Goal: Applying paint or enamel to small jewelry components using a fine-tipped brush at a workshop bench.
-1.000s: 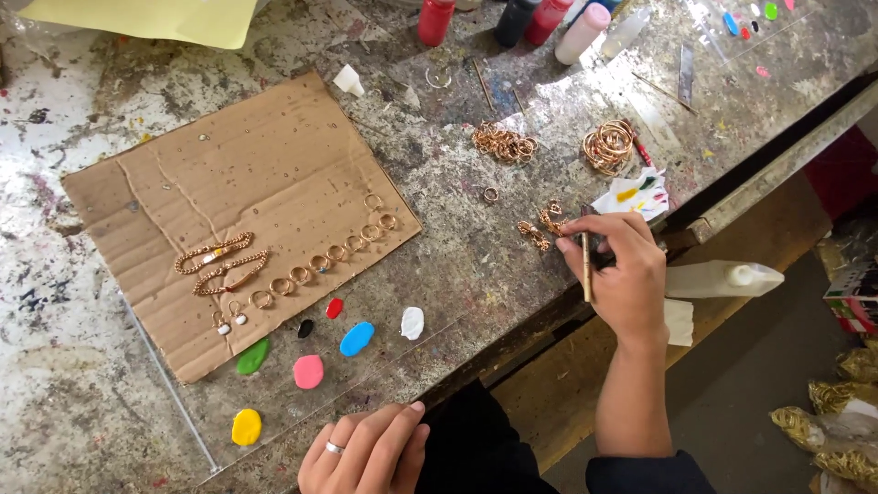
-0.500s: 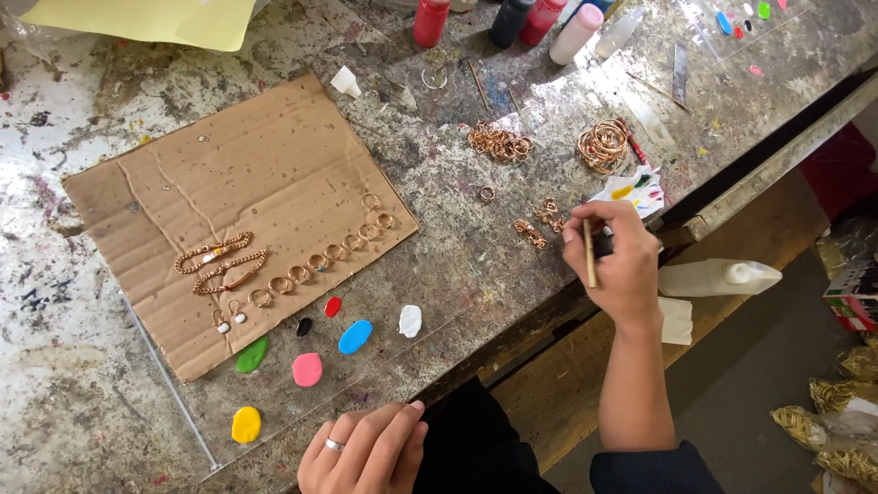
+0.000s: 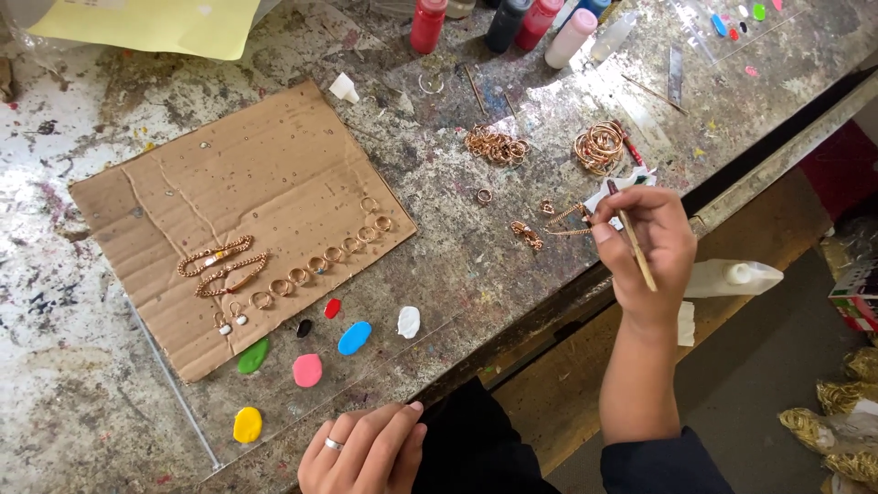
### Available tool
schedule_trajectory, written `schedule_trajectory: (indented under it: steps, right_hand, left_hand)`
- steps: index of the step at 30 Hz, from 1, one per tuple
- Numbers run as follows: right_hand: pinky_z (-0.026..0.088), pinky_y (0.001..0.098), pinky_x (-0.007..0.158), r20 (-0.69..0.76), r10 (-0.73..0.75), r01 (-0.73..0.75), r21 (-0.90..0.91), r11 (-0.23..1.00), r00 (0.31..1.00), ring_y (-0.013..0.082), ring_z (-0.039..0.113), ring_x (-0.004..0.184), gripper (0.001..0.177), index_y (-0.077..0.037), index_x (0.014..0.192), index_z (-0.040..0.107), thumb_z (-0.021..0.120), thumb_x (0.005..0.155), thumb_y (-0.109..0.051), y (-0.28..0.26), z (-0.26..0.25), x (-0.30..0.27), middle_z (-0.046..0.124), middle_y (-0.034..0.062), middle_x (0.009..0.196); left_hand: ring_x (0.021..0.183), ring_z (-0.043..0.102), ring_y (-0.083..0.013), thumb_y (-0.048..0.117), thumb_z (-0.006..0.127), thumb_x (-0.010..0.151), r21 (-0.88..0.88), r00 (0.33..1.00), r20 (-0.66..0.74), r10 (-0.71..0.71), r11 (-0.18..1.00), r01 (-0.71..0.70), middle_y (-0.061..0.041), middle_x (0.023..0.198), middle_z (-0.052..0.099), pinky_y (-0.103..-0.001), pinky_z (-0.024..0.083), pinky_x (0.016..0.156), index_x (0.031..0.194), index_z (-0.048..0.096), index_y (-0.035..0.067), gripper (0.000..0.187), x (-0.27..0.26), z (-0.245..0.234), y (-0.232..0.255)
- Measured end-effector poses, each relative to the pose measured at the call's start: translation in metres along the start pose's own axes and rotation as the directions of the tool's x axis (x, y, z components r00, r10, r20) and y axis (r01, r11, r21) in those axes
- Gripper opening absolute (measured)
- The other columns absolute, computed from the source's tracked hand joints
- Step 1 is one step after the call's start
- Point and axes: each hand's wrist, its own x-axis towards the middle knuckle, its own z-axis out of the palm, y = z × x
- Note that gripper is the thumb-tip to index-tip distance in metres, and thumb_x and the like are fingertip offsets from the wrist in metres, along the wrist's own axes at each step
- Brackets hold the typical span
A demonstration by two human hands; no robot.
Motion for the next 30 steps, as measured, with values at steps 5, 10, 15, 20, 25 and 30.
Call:
schedule_trajectory:
  steps: [5, 10, 15, 20, 25, 30]
  right_hand:
    - [0.055, 0.0221, 0.083, 0.001, -0.102, 0.097, 0.324, 0.941, 0.995, 0.0109, 0.059, 0.09, 0.022, -0.008, 0.114, 0.056, 0.068, 0.099, -0.019, -0.018, 0.034, -0.028, 0.061, 0.0023, 0.101]
    - [0.046, 0.0215, 0.063, 0.086, 0.182, -0.197, 0.596, 0.778, 0.98, 0.0174, 0.057, 0.077, 0.017, -0.006, 0.101, 0.059, 0.066, 0.086, -0.003, -0.082, 0.107, -0.082, 0.056, 0.0087, 0.083]
    - [0.053, 0.0285, 0.076, 0.295, -0.131, -0.009, 0.431, 0.902, 0.946, 0.019, 0.057, 0.082, 0.02, -0.011, 0.108, 0.051, 0.063, 0.093, -0.008, -0.108, 0.151, -0.107, 0.062, 0.0079, 0.086]
    - [0.053, 0.0291, 0.078, 0.314, -0.278, 0.156, 0.363, 0.919, 0.908, 0.02, 0.056, 0.082, 0.02, -0.014, 0.107, 0.053, 0.067, 0.095, -0.009, -0.102, 0.167, -0.126, 0.069, 0.0056, 0.087]
    - [0.062, 0.0297, 0.077, 0.227, -0.391, 0.324, 0.281, 0.903, 0.892, 0.0238, 0.067, 0.084, 0.027, -0.014, 0.106, 0.05, 0.072, 0.091, -0.006, -0.098, 0.167, -0.12, 0.075, 0.0084, 0.09]
    - [0.07, 0.0369, 0.09, 0.473, -0.589, 0.407, 0.436, 0.802, 0.655, 0.0293, 0.078, 0.104, 0.007, -0.011, 0.109, 0.06, 0.055, 0.105, -0.014, -0.099, 0.163, -0.098, 0.078, 0.0091, 0.113]
  left_hand:
    - [0.063, 0.067, -0.0118, 0.024, 0.063, 0.095, -0.146, 0.995, -0.072, -0.064, 0.988, 0.053, 0.004, 0.083, 0.075, -0.023, 0.049, 0.057, 0.089, 0.074, 0.017, 0.014, 0.01, -0.004, 0.009]
    - [0.065, 0.064, -0.016, 0.012, 0.071, 0.09, -0.262, 0.955, -0.188, -0.229, 0.949, 0.176, -0.003, 0.085, 0.074, -0.023, 0.052, 0.065, 0.092, 0.071, 0.009, 0.004, 0.006, -0.006, 0.021]
    - [0.077, 0.07, -0.0181, 0.021, 0.066, 0.096, -0.442, 0.914, -0.178, -0.365, 0.86, 0.257, -0.015, 0.101, 0.076, -0.024, 0.056, 0.068, 0.102, 0.071, 0.002, 0.021, -0.016, -0.017, 0.016]
    - [0.083, 0.077, -0.0212, 0.01, 0.071, 0.091, -0.506, 0.872, -0.163, -0.462, 0.797, 0.328, -0.016, 0.096, 0.076, -0.026, 0.063, 0.075, 0.099, 0.072, 0.001, 0.012, -0.031, -0.039, 0.008]
    - [0.076, 0.075, -0.0098, 0.014, 0.063, 0.096, -0.407, 0.841, -0.036, -0.54, 0.777, 0.481, -0.005, 0.104, 0.082, -0.02, 0.057, 0.065, 0.103, 0.069, 0.008, 0.011, -0.034, -0.067, 0.005]
    - [0.063, 0.053, -0.0184, 0.01, 0.066, 0.095, -0.373, 0.93, 0.121, -0.348, 0.852, 0.367, -0.006, 0.082, 0.062, -0.028, 0.046, 0.059, 0.103, 0.067, 0.006, 0.009, -0.032, -0.085, -0.005]
